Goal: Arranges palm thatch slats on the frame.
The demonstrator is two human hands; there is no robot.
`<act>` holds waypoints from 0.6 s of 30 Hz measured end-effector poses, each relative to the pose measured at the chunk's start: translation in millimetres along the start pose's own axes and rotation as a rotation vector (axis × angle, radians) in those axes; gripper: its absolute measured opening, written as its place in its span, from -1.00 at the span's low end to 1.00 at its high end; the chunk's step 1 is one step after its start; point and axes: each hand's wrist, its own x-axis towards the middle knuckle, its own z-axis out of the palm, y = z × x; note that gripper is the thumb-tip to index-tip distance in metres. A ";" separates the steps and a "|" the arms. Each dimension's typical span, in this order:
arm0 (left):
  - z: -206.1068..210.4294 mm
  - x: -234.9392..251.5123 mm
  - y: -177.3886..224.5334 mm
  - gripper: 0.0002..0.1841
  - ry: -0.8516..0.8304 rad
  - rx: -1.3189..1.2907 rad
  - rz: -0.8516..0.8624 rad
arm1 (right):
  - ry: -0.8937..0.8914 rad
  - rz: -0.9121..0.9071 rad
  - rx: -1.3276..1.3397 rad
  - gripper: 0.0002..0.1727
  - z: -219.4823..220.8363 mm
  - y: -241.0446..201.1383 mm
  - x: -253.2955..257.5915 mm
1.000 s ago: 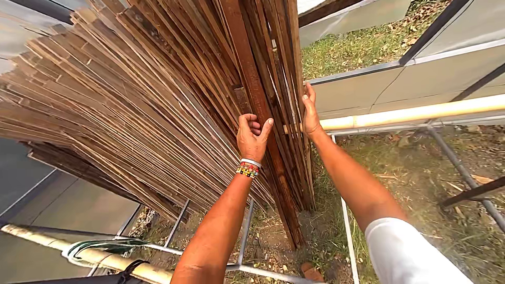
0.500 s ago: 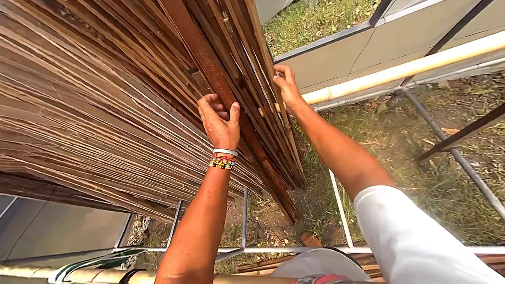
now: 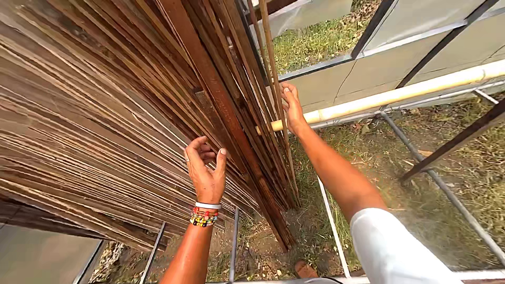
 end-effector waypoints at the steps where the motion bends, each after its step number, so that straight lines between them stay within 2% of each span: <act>1: -2.5 -6.1 -7.6 -0.35 0.014 -0.002 0.001 | 0.010 -0.035 -0.017 -0.37 -0.6 1.0 0.0; 6: -26.9 -54.8 -23.7 -0.34 0.038 0.011 -0.040 | 0.082 -0.173 -0.320 -0.31 2.4 8.0 -14.8; 12: -55.7 -123.6 -30.3 -0.39 0.011 0.028 -0.125 | 0.159 -0.206 -0.574 -0.53 6.9 13.6 -19.5; 14: -58.5 -139.0 -36.5 -0.42 0.012 0.044 -0.156 | 0.176 -0.192 -0.611 -0.61 10.5 7.6 -24.3; 18: -49.4 -163.8 -56.7 -0.45 0.027 0.090 -0.193 | 0.253 -0.153 -0.481 -0.60 11.1 6.0 -33.9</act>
